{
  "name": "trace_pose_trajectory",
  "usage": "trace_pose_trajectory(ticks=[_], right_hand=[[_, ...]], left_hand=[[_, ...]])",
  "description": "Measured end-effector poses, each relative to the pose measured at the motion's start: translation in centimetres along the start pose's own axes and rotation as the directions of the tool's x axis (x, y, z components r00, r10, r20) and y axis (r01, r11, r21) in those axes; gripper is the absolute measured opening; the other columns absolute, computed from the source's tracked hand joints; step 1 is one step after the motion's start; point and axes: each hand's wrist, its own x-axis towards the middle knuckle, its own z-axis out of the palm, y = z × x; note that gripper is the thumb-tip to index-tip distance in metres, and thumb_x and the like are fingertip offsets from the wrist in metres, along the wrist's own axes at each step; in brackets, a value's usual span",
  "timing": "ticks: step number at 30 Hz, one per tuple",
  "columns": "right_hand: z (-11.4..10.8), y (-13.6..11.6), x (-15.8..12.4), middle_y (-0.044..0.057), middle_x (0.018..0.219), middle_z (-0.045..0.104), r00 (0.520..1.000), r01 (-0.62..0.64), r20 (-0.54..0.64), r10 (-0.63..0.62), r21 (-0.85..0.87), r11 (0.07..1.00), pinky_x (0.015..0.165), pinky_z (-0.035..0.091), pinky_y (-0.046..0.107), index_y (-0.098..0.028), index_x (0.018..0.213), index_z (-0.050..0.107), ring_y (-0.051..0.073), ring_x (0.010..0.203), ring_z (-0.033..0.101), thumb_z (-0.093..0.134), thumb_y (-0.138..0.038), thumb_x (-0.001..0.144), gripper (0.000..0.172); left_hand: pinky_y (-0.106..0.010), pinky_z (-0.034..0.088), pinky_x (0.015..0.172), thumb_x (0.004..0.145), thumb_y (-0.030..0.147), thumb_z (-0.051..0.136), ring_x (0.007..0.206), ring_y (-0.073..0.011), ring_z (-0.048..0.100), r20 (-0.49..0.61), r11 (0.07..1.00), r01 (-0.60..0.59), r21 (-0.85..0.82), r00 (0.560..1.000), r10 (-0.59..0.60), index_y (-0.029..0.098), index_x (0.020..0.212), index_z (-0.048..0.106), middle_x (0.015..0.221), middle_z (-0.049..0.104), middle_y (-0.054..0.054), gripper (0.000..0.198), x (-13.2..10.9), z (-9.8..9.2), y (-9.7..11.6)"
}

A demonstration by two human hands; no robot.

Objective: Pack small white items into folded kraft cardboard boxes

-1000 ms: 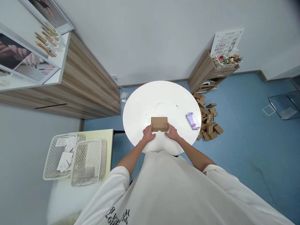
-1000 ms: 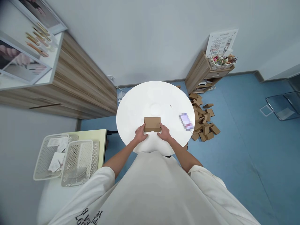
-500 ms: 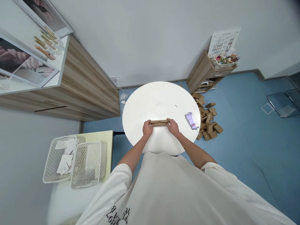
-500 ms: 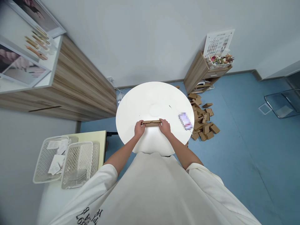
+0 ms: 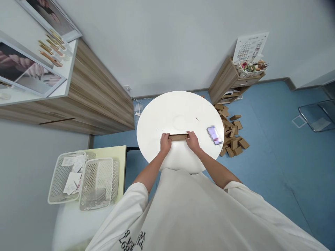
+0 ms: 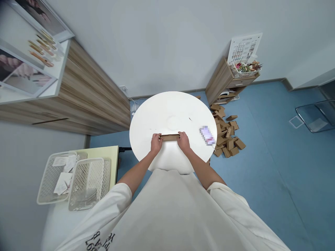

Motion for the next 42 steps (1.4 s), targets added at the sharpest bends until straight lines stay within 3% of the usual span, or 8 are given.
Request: trace_pose_trajectory(ticks=[5, 9, 15, 19, 24, 27, 30, 42], right_hand=[[-0.1, 0.2, 0.0, 0.012, 0.124, 0.055, 0.999, 0.028, 0.031, -0.027, -0.018, 0.999, 0.101, 0.046, 0.045, -0.025, 0.142, 0.051, 0.028, 0.11, 0.055, 0.04, -0.03, 0.096, 0.047], [-0.3, 0.6, -0.6, 0.013, 0.136, 0.051, 0.993, 0.102, 0.059, -0.098, -0.071, 0.992, 0.105, 0.043, 0.047, -0.025, 0.147, 0.047, 0.029, 0.119, 0.052, 0.031, -0.032, 0.101, 0.049], [-0.2, 2.0, -2.6, 0.007, 0.165, 0.021, 0.972, 0.152, 0.199, -0.124, -0.133, 0.979, 0.113, 0.029, 0.056, -0.026, 0.159, 0.026, 0.037, 0.139, 0.035, 0.046, -0.049, 0.096, 0.07], [0.0, 2.2, -3.1, 0.006, 0.167, 0.015, 0.97, 0.133, 0.223, -0.1, -0.141, 0.981, 0.113, 0.028, 0.055, -0.028, 0.16, 0.019, 0.037, 0.14, 0.034, 0.05, -0.052, 0.093, 0.078], [0.0, 1.1, -2.5, 0.008, 0.165, 0.022, 0.981, 0.102, 0.176, -0.081, -0.117, 0.988, 0.114, 0.028, 0.052, -0.026, 0.16, 0.021, 0.034, 0.14, 0.035, 0.044, -0.052, 0.096, 0.073], [-0.1, 0.2, -1.8, 0.011, 0.157, 0.035, 0.998, 0.036, 0.06, -0.034, -0.046, 0.998, 0.114, 0.03, 0.05, -0.025, 0.158, 0.028, 0.032, 0.136, 0.039, 0.033, -0.052, 0.1, 0.064], [-0.1, -0.6, -1.3, 0.012, 0.141, 0.05, 0.998, -0.054, 0.032, 0.053, 0.032, 0.998, 0.111, 0.035, 0.048, -0.027, 0.156, 0.033, 0.029, 0.128, 0.046, 0.029, -0.053, 0.101, 0.061], [1.7, -0.1, -7.9, 0.011, 0.144, 0.047, 0.999, 0.024, 0.035, -0.025, 0.019, 1.0, 0.103, 0.043, 0.044, -0.027, 0.154, 0.031, 0.027, 0.124, 0.051, 0.036, -0.047, 0.1, 0.058]], left_hand=[[-0.039, 0.05, 0.095, 0.093, 0.021, 0.05, 0.096, -0.0221, 0.061, 0.014, 1.0, -0.014, -0.01, 1.0, 0.014, 0.023, 0.128, 0.061, 0.118, 0.054, -0.01, 0.037, -0.1, -0.3, 0.2], [-0.045, 0.043, 0.104, 0.096, 0.024, 0.043, 0.116, -0.0272, 0.055, 0.067, 0.992, -0.107, 0.062, 0.992, 0.103, 0.024, 0.137, 0.056, 0.131, 0.052, -0.013, 0.042, -0.9, -1.0, -0.3], [-0.055, 0.021, 0.117, 0.09, 0.031, 0.054, 0.147, -0.0368, 0.025, 0.266, 0.93, -0.252, 0.269, 0.947, 0.179, 0.026, 0.158, 0.024, 0.165, 0.022, -0.013, 0.075, -3.3, -1.6, -1.4], [-0.055, 0.02, 0.117, 0.085, 0.021, 0.055, 0.149, -0.0356, 0.022, 0.3, 0.915, -0.225, 0.334, 0.946, 0.122, 0.025, 0.161, 0.012, 0.166, 0.016, -0.013, 0.087, -3.9, -1.3, -1.5], [-0.052, 0.031, 0.113, 0.087, 0.02, 0.049, 0.138, -0.0338, 0.039, 0.204, 0.973, -0.124, 0.195, 0.975, 0.083, 0.025, 0.157, 0.027, 0.155, 0.035, -0.015, 0.074, -2.9, -1.2, -1.4], [-0.045, 0.04, 0.107, 0.092, 0.021, 0.042, 0.123, -0.0279, 0.053, 0.113, 0.998, 0.063, 0.013, 0.992, -0.064, 0.021, 0.153, 0.035, 0.143, 0.047, -0.016, 0.062, -1.9, -1.2, -1.1], [-0.04, 0.046, 0.101, 0.096, 0.026, 0.042, 0.111, -0.0234, 0.06, 0.158, 0.971, 0.188, -0.146, 0.974, -0.165, 0.022, 0.152, 0.037, 0.137, 0.054, -0.014, 0.057, -1.4, -1.3, -0.8], [-0.04, 0.046, 0.104, 0.086, 0.022, 0.06, 0.124, -0.0249, 0.056, 0.156, 0.957, 0.13, -0.259, 0.984, -0.091, 0.025, 0.153, 0.029, 0.141, 0.048, -0.015, 0.074, -8.4, -0.5, -3.3]])
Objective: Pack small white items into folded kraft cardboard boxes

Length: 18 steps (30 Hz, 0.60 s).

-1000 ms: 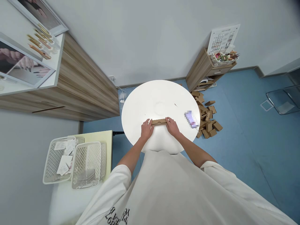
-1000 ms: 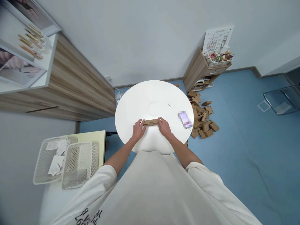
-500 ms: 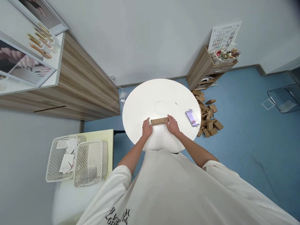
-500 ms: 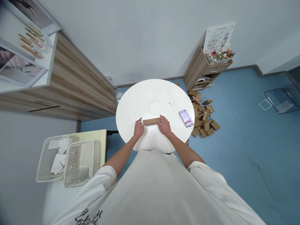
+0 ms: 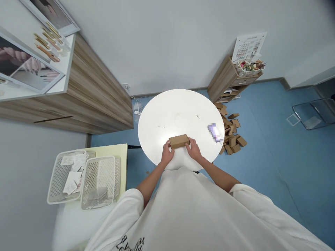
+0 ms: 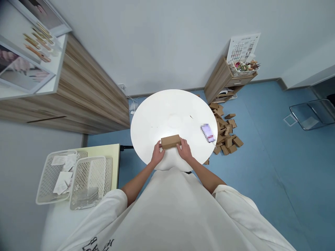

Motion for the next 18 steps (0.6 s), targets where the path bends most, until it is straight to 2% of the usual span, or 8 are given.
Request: trace_pose_trajectory(ticks=[6, 8, 11, 14, 18], right_hand=[[2.4, 2.1, -1.9, 0.011, 0.143, 0.05, 0.983, -0.096, 0.153, 0.097, -0.014, 0.995, 0.106, 0.042, 0.046, -0.026, 0.156, 0.027, 0.028, 0.127, 0.051, 0.048, -0.039, 0.094, 0.067], [3.1, 2.5, -2.0, 0.012, 0.147, 0.047, 0.976, -0.154, 0.158, 0.15, 0.009, 0.988, 0.106, 0.043, 0.044, -0.024, 0.157, 0.026, 0.028, 0.127, 0.052, 0.05, -0.039, 0.092, 0.071], [3.6, 2.3, -1.8, 0.014, 0.152, 0.042, 0.971, -0.222, 0.104, 0.215, 0.064, 0.973, 0.106, 0.044, 0.042, -0.021, 0.156, 0.028, 0.027, 0.126, 0.053, 0.051, -0.04, 0.091, 0.072], [3.6, 1.4, -1.4, 0.015, 0.151, 0.044, 0.956, -0.292, 0.062, 0.287, 0.117, 0.949, 0.104, 0.046, 0.04, -0.019, 0.152, 0.036, 0.027, 0.124, 0.056, 0.055, -0.04, 0.089, 0.069], [3.2, 0.2, -1.2, 0.01, 0.129, 0.064, 0.929, -0.361, 0.149, 0.339, 0.156, 0.919, 0.093, 0.051, 0.036, -0.021, 0.129, 0.058, 0.025, 0.108, 0.064, 0.062, -0.035, 0.083, 0.048]], left_hand=[[-0.044, 0.044, 0.107, 0.082, 0.018, 0.062, 0.129, -0.0281, 0.053, 0.116, 0.994, 0.107, -0.01, 0.988, -0.105, 0.022, 0.154, 0.025, 0.144, 0.048, -0.015, 0.08, -1.2, -0.5, -2.3], [-0.045, 0.043, 0.109, 0.082, 0.018, 0.062, 0.131, -0.0294, 0.051, 0.127, 0.991, 0.132, -0.001, 0.983, -0.131, 0.021, 0.154, 0.024, 0.149, 0.044, -0.017, 0.081, -1.0, -0.9, -3.0], [-0.046, 0.039, 0.113, 0.081, 0.019, 0.064, 0.136, -0.0305, 0.046, 0.085, 0.994, 0.105, 0.021, 0.991, -0.107, 0.022, 0.153, 0.026, 0.155, 0.036, -0.017, 0.082, -0.6, -1.3, -3.6], [-0.045, 0.037, 0.114, 0.079, 0.019, 0.065, 0.139, -0.0306, 0.043, 0.067, 0.997, 0.074, 0.027, 0.995, -0.075, 0.023, 0.153, 0.028, 0.158, 0.033, -0.015, 0.083, -0.1, -1.4, -3.7], [-0.042, 0.045, 0.106, 0.08, 0.02, 0.065, 0.13, -0.0277, 0.054, 0.165, 0.988, 0.148, -0.049, 0.977, -0.138, 0.025, 0.154, 0.022, 0.151, 0.044, -0.015, 0.087, -0.2, -1.2, -3.2]])
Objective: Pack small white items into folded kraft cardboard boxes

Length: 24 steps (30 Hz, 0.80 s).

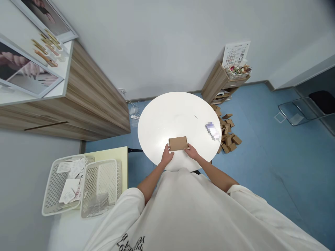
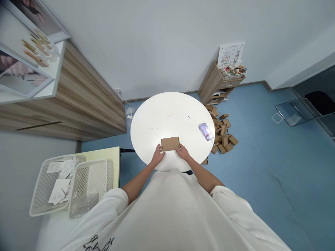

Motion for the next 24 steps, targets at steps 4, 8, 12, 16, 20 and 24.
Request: trace_pose_trajectory(ticks=[4, 8, 12, 16, 20, 24], right_hand=[[-0.8, -0.3, -0.7, 0.01, 0.112, 0.071, 1.0, -0.029, -0.005, 0.029, 0.033, 0.999, 0.083, 0.052, 0.032, -0.018, 0.109, 0.065, 0.024, 0.097, 0.066, 0.065, -0.03, 0.08, 0.031], [-2.9, 0.3, -1.5, 0.01, 0.108, 0.071, 1.0, -0.002, -0.019, 0.003, 0.082, 0.997, 0.077, 0.052, 0.031, -0.018, 0.106, 0.065, 0.024, 0.092, 0.067, 0.065, -0.028, 0.078, 0.03], [-7.2, 1.8, -1.8, 0.009, 0.108, 0.07, 0.996, 0.058, -0.081, -0.048, 0.128, 0.99, 0.074, 0.052, 0.031, -0.018, 0.11, 0.064, 0.022, 0.085, 0.067, 0.062, -0.029, 0.077, 0.034], [-13.3, 4.7, -1.9, 0.01, 0.121, 0.065, 0.98, 0.073, -0.197, -0.041, 0.157, 0.985, 0.08, 0.053, 0.032, -0.02, 0.124, 0.061, 0.022, 0.09, 0.067, 0.062, -0.033, 0.078, 0.048], [-20.3, 8.7, -2.0, 0.011, 0.127, 0.061, 0.951, 0.084, -0.308, -0.028, 0.172, 0.981, 0.087, 0.053, 0.035, -0.02, 0.133, 0.056, 0.023, 0.096, 0.067, 0.06, -0.037, 0.08, 0.056], [-26.9, 13.0, -1.8, 0.015, 0.127, 0.059, 0.924, 0.104, -0.382, -0.027, 0.182, 0.978, 0.09, 0.053, 0.035, -0.017, 0.137, 0.054, 0.025, 0.098, 0.066, 0.058, -0.041, 0.082, 0.06]], left_hand=[[-0.038, 0.049, 0.098, 0.079, 0.022, 0.068, 0.121, -0.0253, 0.06, 0.054, 0.999, 0.024, -0.023, 0.998, -0.023, 0.026, 0.156, 0.018, 0.145, 0.05, -0.014, 0.092, -1.0, 0.8, 0.5], [-0.039, 0.046, 0.101, 0.079, 0.022, 0.065, 0.126, -0.026, 0.056, 0.055, 1.0, -0.003, 0.011, 0.998, 0.002, 0.026, 0.156, 0.018, 0.149, 0.046, -0.015, 0.09, -1.8, 2.3, 2.0], [-0.041, 0.045, 0.102, 0.08, 0.021, 0.062, 0.13, -0.027, 0.052, 0.101, 0.998, -0.067, 0.02, 0.993, 0.064, 0.028, 0.156, 0.018, 0.154, 0.042, -0.013, 0.088, -1.7, 5.4, 5.3], [-0.045, 0.045, 0.102, 0.081, 0.023, 0.062, 0.128, -0.0284, 0.053, 0.155, 0.977, -0.204, 0.062, 0.969, 0.193, 0.032, 0.154, 0.025, 0.153, 0.044, -0.009, 0.082, -1.6, 10.4, 9.8], [-0.046, 0.044, 0.102, 0.082, 0.025, 0.062, 0.118, -0.0264, 0.056, 0.194, 0.937, -0.31, 0.158, 0.941, 0.279, 0.035, 0.152, 0.033, 0.15, 0.047, -0.007, 0.076, -1.6, 17.2, 14.2], [-0.042, 0.049, 0.095, 0.084, 0.026, 0.062, 0.115, -0.024, 0.058, 0.271, 0.93, -0.358, 0.088, 0.907, 0.323, 0.033, 0.155, 0.027, 0.157, 0.035, -0.01, 0.079, -1.0, 25.1, 17.8]])
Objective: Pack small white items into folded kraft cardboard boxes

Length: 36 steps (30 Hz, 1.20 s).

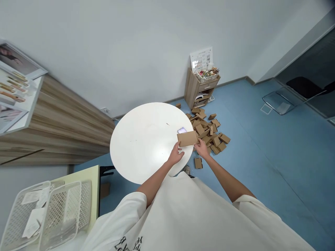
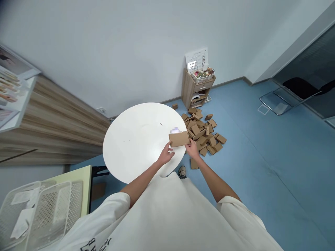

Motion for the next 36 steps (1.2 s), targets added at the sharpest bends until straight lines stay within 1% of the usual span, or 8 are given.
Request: trace_pose_trajectory(ticks=[6, 9, 11, 14, 17, 25, 31, 36], right_hand=[[-7.8, 3.2, 3.4, 0.019, 0.142, 0.046, 0.987, -0.08, -0.144, 0.078, -0.009, 0.997, 0.095, 0.052, 0.039, -0.018, 0.147, 0.044, 0.026, 0.099, 0.066, 0.059, -0.048, 0.083, 0.072], [-10.6, 3.5, 5.1, 0.019, 0.151, 0.039, 0.985, -0.075, -0.155, 0.082, 0.054, 0.996, 0.093, 0.054, 0.037, -0.019, 0.154, 0.034, 0.028, 0.109, 0.064, 0.06, -0.051, 0.084, 0.082], [-11.8, 3.6, 6.1, 0.017, 0.157, 0.033, 0.99, -0.01, -0.138, 0.026, 0.117, 0.993, 0.093, 0.055, 0.037, -0.022, 0.159, 0.021, 0.03, 0.123, 0.058, 0.06, -0.051, 0.085, 0.089], [-12.5, 3.9, 7.1, 0.012, 0.162, 0.027, 0.994, 0.046, -0.102, -0.029, 0.171, 0.984, 0.097, 0.055, 0.04, -0.027, 0.161, 0.015, 0.03, 0.137, 0.046, 0.059, -0.05, 0.086, 0.09], [-12.2, 4.7, 7.5, 0.011, 0.158, 0.035, 0.999, -0.002, -0.04, 0.009, 0.172, 0.985, 0.098, 0.055, 0.042, -0.028, 0.157, 0.029, 0.03, 0.137, 0.047, 0.058, -0.049, 0.087, 0.079], [-10.2, 5.6, 7.4, 0.014, 0.131, 0.06, 0.995, -0.052, 0.085, 0.043, 0.105, 0.993, 0.094, 0.054, 0.041, -0.023, 0.139, 0.053, 0.027, 0.113, 0.063, 0.058, -0.046, 0.087, 0.057], [-8.7, 4.3, 7.3, 0.014, 0.122, 0.065, 0.993, -0.042, 0.116, 0.032, 0.088, 0.995, 0.085, 0.056, 0.041, -0.021, 0.133, 0.058, 0.026, 0.098, 0.067, 0.058, -0.045, 0.086, 0.054], [-6.4, 3.2, 7.0, 0.013, 0.124, 0.065, 0.988, -0.001, 0.157, -0.017, 0.115, 0.993, 0.085, 0.056, 0.039, -0.022, 0.13, 0.061, 0.027, 0.103, 0.065, 0.057, -0.046, 0.085, 0.051]], left_hand=[[-0.045, 0.048, 0.101, 0.085, 0.03, 0.064, 0.123, -0.0282, 0.054, 0.03, 0.997, -0.076, -0.03, 0.997, 0.077, 0.027, 0.156, 0.023, 0.157, 0.029, -0.015, 0.082, 6.4, 8.4, 4.1], [-0.047, 0.045, 0.106, 0.084, 0.029, 0.064, 0.127, -0.0298, 0.052, 0.028, 0.992, -0.123, 0.012, 0.992, 0.123, 0.025, 0.155, 0.027, 0.156, 0.03, -0.015, 0.08, 9.9, 10.6, 5.9], [-0.049, 0.037, 0.114, 0.083, 0.026, 0.064, 0.138, -0.0322, 0.042, 0.021, 0.981, -0.186, 0.053, 0.983, 0.185, 0.024, 0.155, 0.026, 0.158, 0.029, -0.014, 0.081, 12.0, 11.2, 6.9], [-0.051, 0.026, 0.122, 0.082, 0.025, 0.063, 0.15, -0.0332, 0.023, -0.015, 0.972, -0.206, 0.114, 0.978, 0.209, 0.022, 0.154, 0.029, 0.161, 0.026, -0.013, 0.079, 13.9, 11.3, 7.6], [-0.051, 0.022, 0.123, 0.083, 0.024, 0.062, 0.153, -0.0328, 0.016, -0.004, 0.973, -0.178, 0.147, 0.984, 0.181, 0.021, 0.152, 0.032, 0.163, 0.024, -0.012, 0.076, 13.8, 11.0, 7.1], [-0.052, 0.027, 0.121, 0.082, 0.022, 0.06, 0.151, -0.0325, 0.021, -0.05, 0.988, -0.081, 0.135, 0.995, 0.089, 0.022, 0.15, 0.035, 0.161, 0.025, -0.014, 0.073, 12.0, 9.8, 5.0], [-0.051, 0.027, 0.122, 0.081, 0.019, 0.059, 0.148, -0.0309, 0.026, -0.107, 0.99, -0.085, 0.11, 0.99, 0.097, 0.022, 0.147, 0.039, 0.157, 0.03, -0.014, 0.069, 11.0, 8.2, 4.6], [-0.05, 0.03, 0.12, 0.082, 0.02, 0.059, 0.146, -0.0314, 0.029, -0.161, 0.991, -0.067, 0.117, 0.983, 0.085, 0.021, 0.147, 0.039, 0.156, 0.03, -0.014, 0.068, 9.6, 6.7, 2.9]])
